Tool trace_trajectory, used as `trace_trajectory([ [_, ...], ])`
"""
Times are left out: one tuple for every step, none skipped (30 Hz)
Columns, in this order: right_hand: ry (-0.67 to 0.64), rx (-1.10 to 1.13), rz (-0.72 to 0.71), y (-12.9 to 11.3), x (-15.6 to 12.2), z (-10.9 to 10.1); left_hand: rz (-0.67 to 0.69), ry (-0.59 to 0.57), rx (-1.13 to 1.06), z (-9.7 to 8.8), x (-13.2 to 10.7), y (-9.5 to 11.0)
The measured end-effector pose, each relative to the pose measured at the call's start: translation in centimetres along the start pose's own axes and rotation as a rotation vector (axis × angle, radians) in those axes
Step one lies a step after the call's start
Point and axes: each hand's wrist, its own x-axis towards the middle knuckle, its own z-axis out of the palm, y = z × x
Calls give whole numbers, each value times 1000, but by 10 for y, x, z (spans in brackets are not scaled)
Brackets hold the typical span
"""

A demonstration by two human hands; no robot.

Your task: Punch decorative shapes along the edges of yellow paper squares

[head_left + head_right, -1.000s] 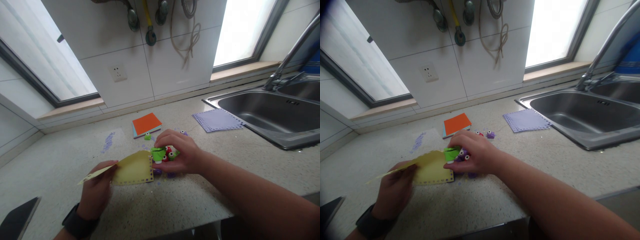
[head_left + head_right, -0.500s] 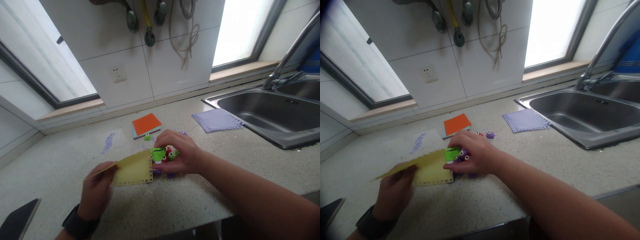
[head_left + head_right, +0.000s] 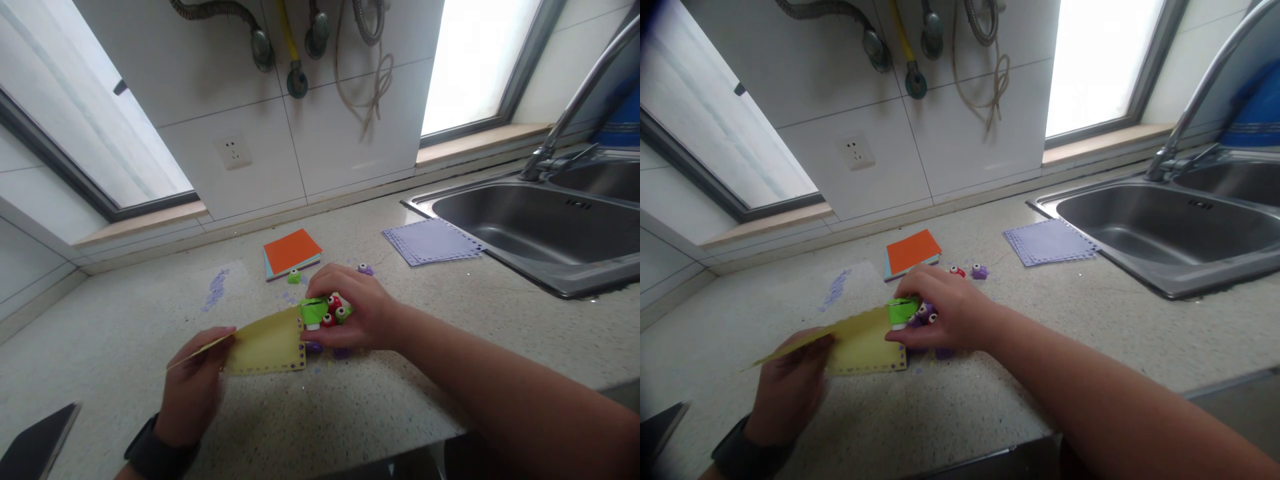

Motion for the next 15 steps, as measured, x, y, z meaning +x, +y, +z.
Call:
trace_trajectory([
  [-4,5,11,0,0,0,-11,-5,11,-1,0,-1],
  [-8,10,27,0,0,0,-28,-13,34,-2,0,-1],
  [-8,15,47,0,0,1,-47,-16,62,-2,-1,-1],
  [-6,22,71,0,0,1,-65,-15,89,-3,-1,0],
  [-7,33,101,0,0,1,-88,-18,110,-3,-1,1],
  [-9,50,135,1,1,1,-116,-22,119,-2,-1,2],
  [-11,72,177,1,1,1,-144,-24,113,-1,-1,4],
  [-15,99,230,2,0,1,-170,-25,92,1,-2,6],
  [-20,128,294,2,0,1,-192,-24,65,2,-2,8],
  [-24,157,362,3,0,2,-208,-22,42,4,-2,9],
  [-26,182,429,4,-1,3,-217,-16,25,6,-2,10],
  [-27,201,491,5,-1,4,-221,-12,13,8,-3,11],
  [-26,214,545,5,-1,5,-224,-10,4,9,-3,11],
  [-25,224,589,6,-2,5,-225,-8,-2,9,-3,11],
  [-23,234,623,6,-1,6,-223,-6,-9,9,-3,11],
])
